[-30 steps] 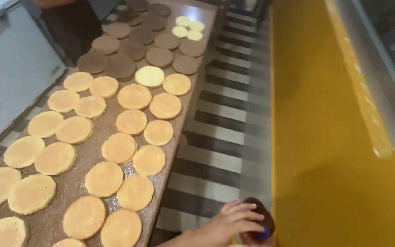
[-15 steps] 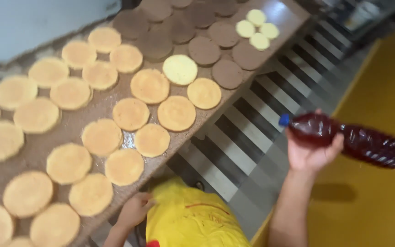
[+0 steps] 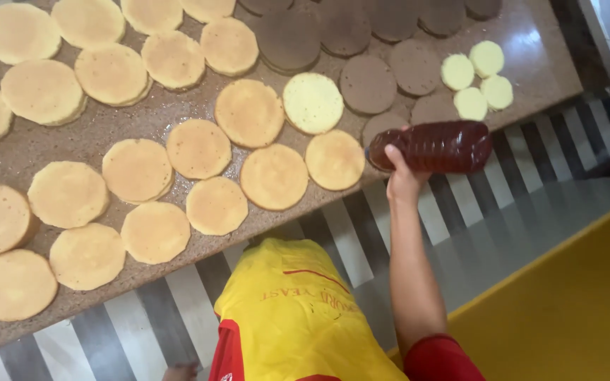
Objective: The person holds a plastic bottle of syrup and sprinkles it over round sponge cake layers arranged on trays, moving from cake to cake across the tray. They then carry the bottle back to a table holding other syrup bottles.
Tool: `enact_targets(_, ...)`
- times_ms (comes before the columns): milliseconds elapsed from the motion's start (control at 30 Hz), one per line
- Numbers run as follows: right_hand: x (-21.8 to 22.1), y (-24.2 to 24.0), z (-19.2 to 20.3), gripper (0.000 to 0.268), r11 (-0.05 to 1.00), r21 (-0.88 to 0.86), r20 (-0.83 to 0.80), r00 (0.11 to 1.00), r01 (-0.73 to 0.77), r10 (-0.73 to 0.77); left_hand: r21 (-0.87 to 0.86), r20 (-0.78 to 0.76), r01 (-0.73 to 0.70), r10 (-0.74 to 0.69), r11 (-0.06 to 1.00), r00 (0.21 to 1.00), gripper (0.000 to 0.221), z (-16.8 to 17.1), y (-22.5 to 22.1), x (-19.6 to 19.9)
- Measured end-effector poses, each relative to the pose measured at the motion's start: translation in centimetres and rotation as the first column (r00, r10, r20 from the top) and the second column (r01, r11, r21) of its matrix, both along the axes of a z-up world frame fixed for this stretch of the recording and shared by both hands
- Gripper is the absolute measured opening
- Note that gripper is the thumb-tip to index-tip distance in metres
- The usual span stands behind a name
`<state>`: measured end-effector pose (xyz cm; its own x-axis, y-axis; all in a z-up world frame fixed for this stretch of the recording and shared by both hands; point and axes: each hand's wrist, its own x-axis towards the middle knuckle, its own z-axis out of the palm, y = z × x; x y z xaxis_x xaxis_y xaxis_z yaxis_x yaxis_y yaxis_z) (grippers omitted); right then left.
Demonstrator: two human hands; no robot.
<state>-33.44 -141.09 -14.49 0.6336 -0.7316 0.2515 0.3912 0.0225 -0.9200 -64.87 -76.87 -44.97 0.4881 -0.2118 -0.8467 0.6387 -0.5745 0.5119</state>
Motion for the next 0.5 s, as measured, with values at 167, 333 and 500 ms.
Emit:
enact_targets(167,-2.6,-3.4,0.0,0.065,0.959,0.183,-0.034,0.974,-0.215,0.225,0.123,-0.086,-0.556,0.567,0.822,0.819,0.035,-0.2,-8.2,7.9)
enact_targets(333,1.2,-6.4,7.7,0.063,0.916,0.063,0.078,0.917,-0.396,0.391,0.025,-0.017,-0.688,0.689,0.725,0.725,0.034,2.6,-14.9,12.0)
enact_targets(500,9.3,-6.7,3.0,0.073,0.861,0.230,0.042,0.889,-0.453,0.456,-0.064,0.085,-0.811,0.812,0.582,0.577,0.034,2.4,-21.9,8.0)
